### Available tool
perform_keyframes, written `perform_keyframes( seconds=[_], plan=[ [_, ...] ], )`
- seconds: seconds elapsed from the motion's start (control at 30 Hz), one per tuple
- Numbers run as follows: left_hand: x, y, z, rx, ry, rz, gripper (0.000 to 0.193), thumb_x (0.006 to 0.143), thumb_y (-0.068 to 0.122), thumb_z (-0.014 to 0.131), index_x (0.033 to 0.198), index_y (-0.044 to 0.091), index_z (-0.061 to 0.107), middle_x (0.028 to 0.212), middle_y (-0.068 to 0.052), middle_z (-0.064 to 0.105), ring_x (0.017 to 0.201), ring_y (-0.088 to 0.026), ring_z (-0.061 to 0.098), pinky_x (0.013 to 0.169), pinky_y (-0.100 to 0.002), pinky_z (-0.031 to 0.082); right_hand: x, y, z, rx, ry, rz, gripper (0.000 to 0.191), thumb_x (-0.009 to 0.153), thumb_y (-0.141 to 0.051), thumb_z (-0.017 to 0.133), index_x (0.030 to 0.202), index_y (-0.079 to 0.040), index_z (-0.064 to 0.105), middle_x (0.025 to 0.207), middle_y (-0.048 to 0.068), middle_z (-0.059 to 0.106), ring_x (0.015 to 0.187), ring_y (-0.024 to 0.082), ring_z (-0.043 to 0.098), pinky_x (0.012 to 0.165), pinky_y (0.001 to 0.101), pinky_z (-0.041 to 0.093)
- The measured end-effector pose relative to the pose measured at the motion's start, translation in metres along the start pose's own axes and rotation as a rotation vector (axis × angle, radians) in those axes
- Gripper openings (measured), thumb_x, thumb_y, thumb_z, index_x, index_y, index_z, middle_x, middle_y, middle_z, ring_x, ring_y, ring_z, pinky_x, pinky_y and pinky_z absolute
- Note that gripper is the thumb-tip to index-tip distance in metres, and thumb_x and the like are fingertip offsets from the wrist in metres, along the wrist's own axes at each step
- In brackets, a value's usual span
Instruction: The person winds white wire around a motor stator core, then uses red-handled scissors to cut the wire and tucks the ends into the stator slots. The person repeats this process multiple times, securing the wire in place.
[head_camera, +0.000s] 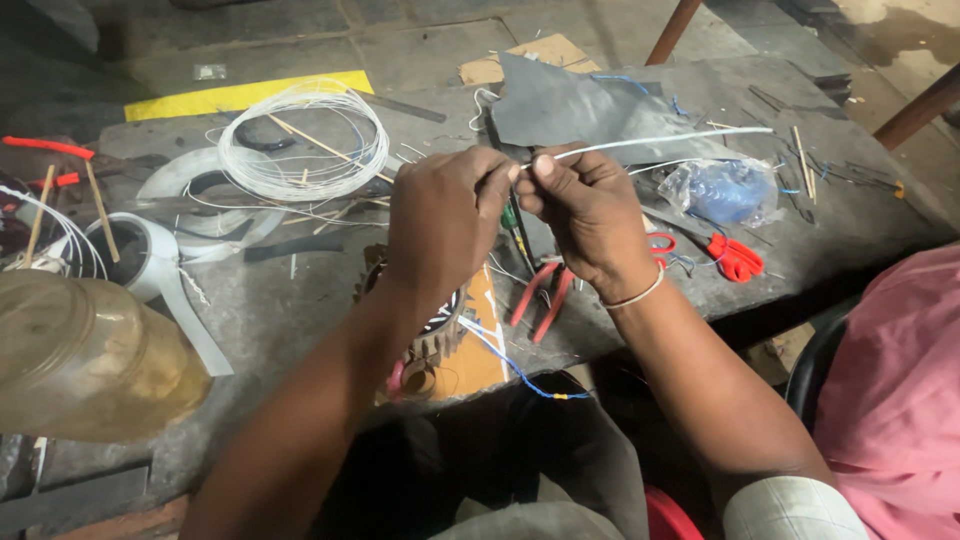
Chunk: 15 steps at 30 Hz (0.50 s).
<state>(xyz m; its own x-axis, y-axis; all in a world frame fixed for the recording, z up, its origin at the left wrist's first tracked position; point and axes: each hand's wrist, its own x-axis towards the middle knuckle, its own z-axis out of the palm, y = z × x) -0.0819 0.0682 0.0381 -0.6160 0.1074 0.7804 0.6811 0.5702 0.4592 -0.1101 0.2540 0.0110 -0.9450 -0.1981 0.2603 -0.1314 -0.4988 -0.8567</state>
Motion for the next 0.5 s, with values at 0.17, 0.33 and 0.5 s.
perform_keyframes(
  seconds=[0.17, 0.33, 0.5],
  plan=[
    [-0.001, -0.002, 0.001, -0.144, -0.056, -0.155, 0.015, 0.096, 0.015, 0.067, 0.105, 0.005, 0.073, 0.091, -0.018, 0.074, 0.082, -0.034, 0.074, 0.074, -0.042, 0.056, 0.002, 0.009, 0.003, -0.030, 0.046, 0.020, 0.011, 0.098, -0.008, 0.072, 0.105, -0.001, 0.070, 0.092, 0.010, 0.073, 0.078, 0.015, 0.068, 0.074, 0.0266, 0.057],
    [-0.009, -0.007, -0.011, -0.093, -0.172, -0.289, 0.025, 0.095, 0.017, 0.066, 0.119, 0.009, 0.071, 0.087, -0.021, 0.073, 0.078, -0.037, 0.073, 0.071, -0.044, 0.055, 0.005, 0.009, 0.001, -0.024, 0.068, 0.029, 0.012, 0.097, -0.009, 0.073, 0.105, 0.000, 0.070, 0.090, 0.008, 0.072, 0.077, 0.014, 0.068, 0.073, 0.0266, 0.056],
    [-0.010, -0.011, -0.013, 0.003, -0.208, -0.243, 0.017, 0.096, 0.019, 0.068, 0.111, 0.011, 0.075, 0.088, -0.021, 0.074, 0.081, -0.038, 0.072, 0.072, -0.045, 0.055, 0.006, 0.014, 0.004, -0.047, 0.043, 0.033, 0.013, 0.098, -0.009, 0.072, 0.104, 0.001, 0.069, 0.090, 0.009, 0.072, 0.078, 0.016, 0.068, 0.073, 0.0275, 0.056]
  ],
)
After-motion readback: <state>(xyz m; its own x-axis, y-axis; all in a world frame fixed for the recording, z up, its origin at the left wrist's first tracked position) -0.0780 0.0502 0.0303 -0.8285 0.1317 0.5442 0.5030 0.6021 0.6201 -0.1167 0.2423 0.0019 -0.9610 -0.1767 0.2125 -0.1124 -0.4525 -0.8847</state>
